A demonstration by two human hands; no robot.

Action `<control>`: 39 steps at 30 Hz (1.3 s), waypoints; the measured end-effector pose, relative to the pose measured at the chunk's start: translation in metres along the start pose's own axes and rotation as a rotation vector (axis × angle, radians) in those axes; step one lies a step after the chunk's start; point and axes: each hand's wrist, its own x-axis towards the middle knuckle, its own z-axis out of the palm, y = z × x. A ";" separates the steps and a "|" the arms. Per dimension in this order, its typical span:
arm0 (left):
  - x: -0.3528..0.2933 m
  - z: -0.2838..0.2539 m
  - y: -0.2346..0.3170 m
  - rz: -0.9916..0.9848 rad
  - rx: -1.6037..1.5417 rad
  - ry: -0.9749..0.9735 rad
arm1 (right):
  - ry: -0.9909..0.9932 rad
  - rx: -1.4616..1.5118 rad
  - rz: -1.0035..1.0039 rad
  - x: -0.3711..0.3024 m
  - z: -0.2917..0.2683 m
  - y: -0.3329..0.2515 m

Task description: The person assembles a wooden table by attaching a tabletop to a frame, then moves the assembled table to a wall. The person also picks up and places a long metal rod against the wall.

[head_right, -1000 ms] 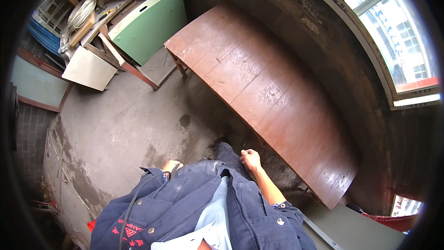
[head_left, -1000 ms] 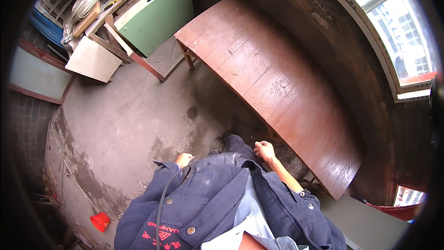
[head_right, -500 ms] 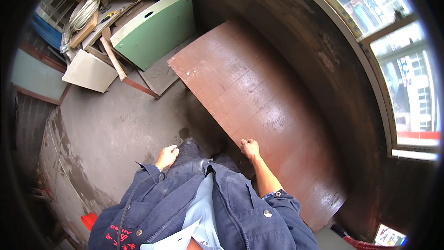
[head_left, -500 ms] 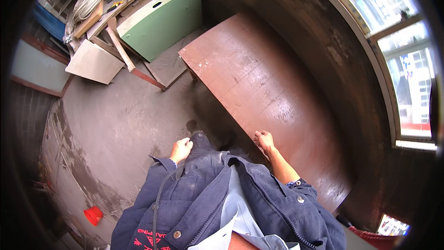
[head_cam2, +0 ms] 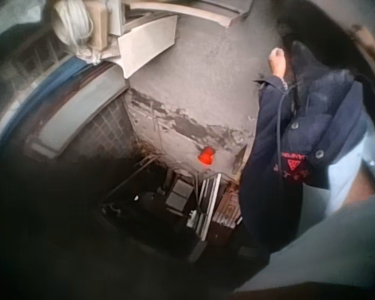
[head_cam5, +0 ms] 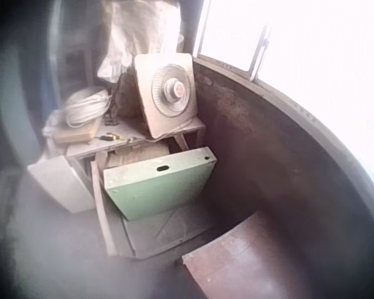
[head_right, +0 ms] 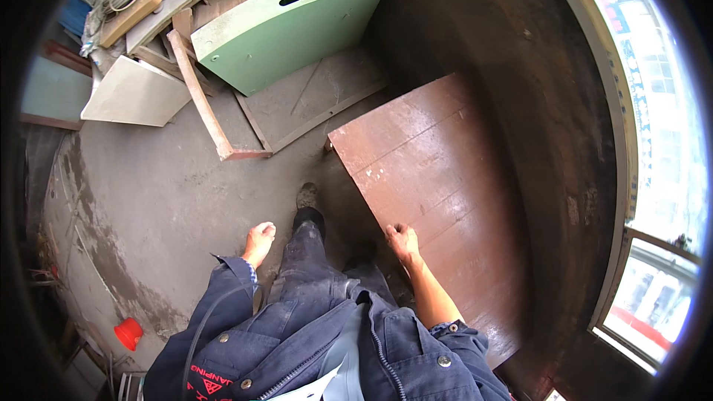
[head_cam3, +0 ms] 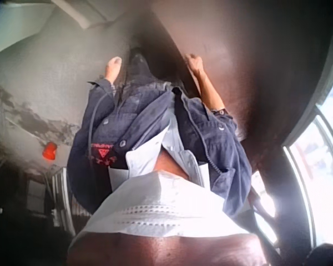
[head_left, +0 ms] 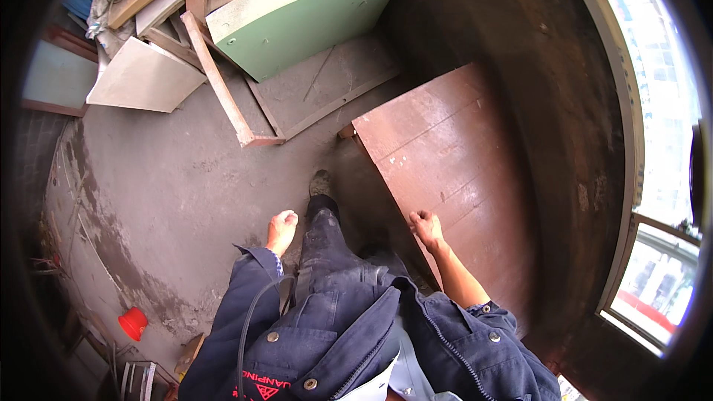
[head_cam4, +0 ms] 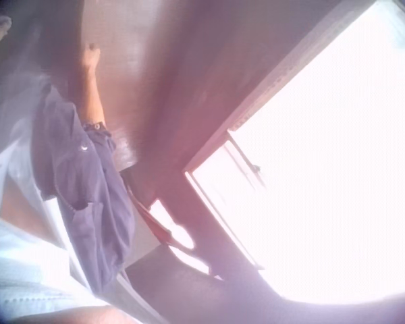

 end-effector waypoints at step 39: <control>0.014 0.014 0.055 0.134 0.619 -0.394 | 0.073 0.236 -0.228 -0.021 0.017 0.024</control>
